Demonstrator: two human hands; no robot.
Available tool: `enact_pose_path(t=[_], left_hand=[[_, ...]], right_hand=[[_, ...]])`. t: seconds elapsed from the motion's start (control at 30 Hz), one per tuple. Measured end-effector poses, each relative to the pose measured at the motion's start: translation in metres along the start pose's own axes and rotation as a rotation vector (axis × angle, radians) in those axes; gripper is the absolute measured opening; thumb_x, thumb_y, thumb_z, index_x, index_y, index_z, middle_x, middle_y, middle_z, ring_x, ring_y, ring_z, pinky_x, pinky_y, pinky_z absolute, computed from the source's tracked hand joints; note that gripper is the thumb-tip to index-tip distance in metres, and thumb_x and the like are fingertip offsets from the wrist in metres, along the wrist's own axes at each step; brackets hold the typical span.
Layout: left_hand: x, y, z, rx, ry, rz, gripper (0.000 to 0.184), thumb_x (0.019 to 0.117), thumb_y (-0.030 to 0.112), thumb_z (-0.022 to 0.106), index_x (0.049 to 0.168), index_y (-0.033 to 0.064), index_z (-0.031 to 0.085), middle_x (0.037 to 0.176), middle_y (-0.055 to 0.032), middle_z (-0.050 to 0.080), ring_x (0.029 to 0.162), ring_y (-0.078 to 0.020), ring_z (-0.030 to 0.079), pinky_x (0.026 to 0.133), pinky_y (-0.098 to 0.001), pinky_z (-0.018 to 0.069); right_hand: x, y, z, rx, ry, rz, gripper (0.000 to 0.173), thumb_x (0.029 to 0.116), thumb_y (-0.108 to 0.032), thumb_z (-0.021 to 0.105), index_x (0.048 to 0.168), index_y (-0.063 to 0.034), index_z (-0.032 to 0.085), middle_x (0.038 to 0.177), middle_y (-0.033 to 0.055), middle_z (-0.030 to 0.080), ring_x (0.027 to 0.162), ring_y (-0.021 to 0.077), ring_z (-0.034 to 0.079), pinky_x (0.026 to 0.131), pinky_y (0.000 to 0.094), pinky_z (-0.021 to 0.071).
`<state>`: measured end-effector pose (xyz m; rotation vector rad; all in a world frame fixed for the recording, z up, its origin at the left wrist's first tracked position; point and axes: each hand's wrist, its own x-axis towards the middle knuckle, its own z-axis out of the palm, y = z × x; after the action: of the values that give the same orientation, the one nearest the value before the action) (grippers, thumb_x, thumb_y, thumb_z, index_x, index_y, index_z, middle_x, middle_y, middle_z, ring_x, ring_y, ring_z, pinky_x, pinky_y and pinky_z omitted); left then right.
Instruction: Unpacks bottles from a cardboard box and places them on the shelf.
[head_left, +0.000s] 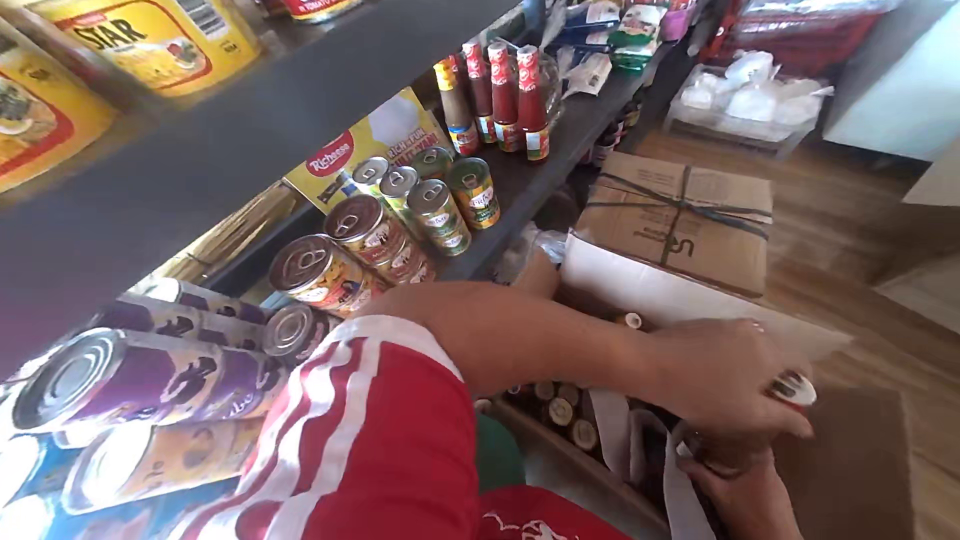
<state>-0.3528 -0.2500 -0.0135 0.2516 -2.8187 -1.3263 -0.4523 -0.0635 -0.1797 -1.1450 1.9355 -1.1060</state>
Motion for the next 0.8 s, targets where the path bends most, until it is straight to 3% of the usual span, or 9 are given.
enact_pose_path(t=[0.13,0.23,0.3,0.4,0.43,0.5,0.6,0.7,0.8], left_hand=[[0.011,-0.002,-0.008,0.003,-0.087,-0.054,0.037,0.0991,0.019,0.068,0.125,-0.0072,0.065,0.117,-0.0252,0.067,0.113,-0.0344,0.064,0.099,-0.0456,0.0495],[0.013,-0.014,-0.037,0.049,-0.102,-0.203,0.049,0.0974,0.025,0.072,0.131,-0.0084,0.060,0.122,-0.0260,0.066,0.116,-0.0348,0.063,0.101,-0.0490,0.0490],[0.012,-0.043,-0.069,0.131,0.004,-0.301,0.049,0.0959,0.027,0.074,0.129,-0.0065,0.061,0.120,-0.0231,0.067,0.112,-0.0323,0.065,0.099,-0.0496,0.0521],[-0.004,-0.085,-0.151,0.437,0.205,-0.515,0.046,0.1036,0.039,0.060,0.113,-0.0045,0.068,0.109,-0.0221,0.069,0.104,-0.0349,0.067,0.093,-0.0563,0.0529],[-0.014,-0.094,-0.181,0.540,0.286,-0.611,0.047,0.1052,0.041,0.055,0.113,-0.0037,0.068,0.111,-0.0240,0.067,0.107,-0.0385,0.066,0.093,-0.0610,0.0508],[-0.036,-0.109,-0.236,0.673,0.455,-0.803,0.050,0.1075,0.040,0.048,0.126,-0.0033,0.063,0.129,-0.0285,0.061,0.124,-0.0452,0.058,0.102,-0.0680,0.0437],[-0.068,-0.125,-0.290,0.700,0.701,-0.981,0.049,0.1094,0.030,0.040,0.142,-0.0043,0.052,0.143,-0.0305,0.054,0.137,-0.0463,0.049,0.111,-0.0660,0.0361],[-0.097,-0.165,-0.324,0.786,0.584,-0.965,0.036,0.1070,0.005,0.044,0.136,-0.0146,0.050,0.139,-0.0380,0.052,0.133,-0.0533,0.049,0.110,-0.0666,0.0352],[-0.106,-0.200,-0.348,0.936,0.472,-1.100,0.038,0.1036,0.011,0.056,0.130,-0.0170,0.055,0.134,-0.0419,0.053,0.131,-0.0580,0.048,0.109,-0.0718,0.0345]], right_hand=[[0.001,0.007,0.002,0.061,-0.010,0.042,0.093,0.0687,-0.022,0.088,0.139,0.0170,0.040,0.123,0.0259,0.063,0.111,0.0205,0.066,0.099,0.0378,0.0537],[0.004,0.007,0.001,0.090,-0.028,0.087,0.088,0.0692,-0.022,0.086,0.137,0.0152,0.044,0.120,0.0256,0.064,0.108,0.0212,0.066,0.096,0.0391,0.0546],[0.006,0.009,0.002,0.138,-0.024,0.167,0.085,0.0697,-0.022,0.083,0.137,0.0119,0.044,0.117,0.0198,0.065,0.104,0.0147,0.066,0.092,0.0341,0.0565],[0.011,0.012,0.000,0.209,0.034,0.255,0.083,0.0712,-0.018,0.081,0.139,0.0107,0.042,0.116,0.0169,0.064,0.099,0.0109,0.067,0.089,0.0315,0.0581],[0.013,0.013,-0.002,0.216,0.054,0.276,0.083,0.0731,-0.017,0.080,0.140,0.0106,0.041,0.116,0.0174,0.063,0.098,0.0111,0.067,0.088,0.0318,0.0583],[0.015,0.013,-0.005,0.198,0.093,0.304,0.083,0.0749,-0.018,0.079,0.142,0.0104,0.039,0.117,0.0189,0.062,0.096,0.0124,0.067,0.085,0.0339,0.0588],[0.019,0.012,-0.006,0.158,0.113,0.340,0.087,0.0760,-0.020,0.079,0.146,0.0091,0.036,0.123,0.0216,0.061,0.104,0.0161,0.065,0.091,0.0369,0.0565],[0.023,0.013,-0.004,0.123,0.143,0.394,0.091,0.0724,-0.026,0.079,0.146,0.0066,0.038,0.125,0.0232,0.061,0.106,0.0227,0.065,0.092,0.0446,0.0554],[0.026,0.018,-0.002,0.082,0.189,0.420,0.090,0.0698,-0.033,0.079,0.143,0.0050,0.043,0.119,0.0212,0.064,0.102,0.0242,0.066,0.088,0.0478,0.0555]])
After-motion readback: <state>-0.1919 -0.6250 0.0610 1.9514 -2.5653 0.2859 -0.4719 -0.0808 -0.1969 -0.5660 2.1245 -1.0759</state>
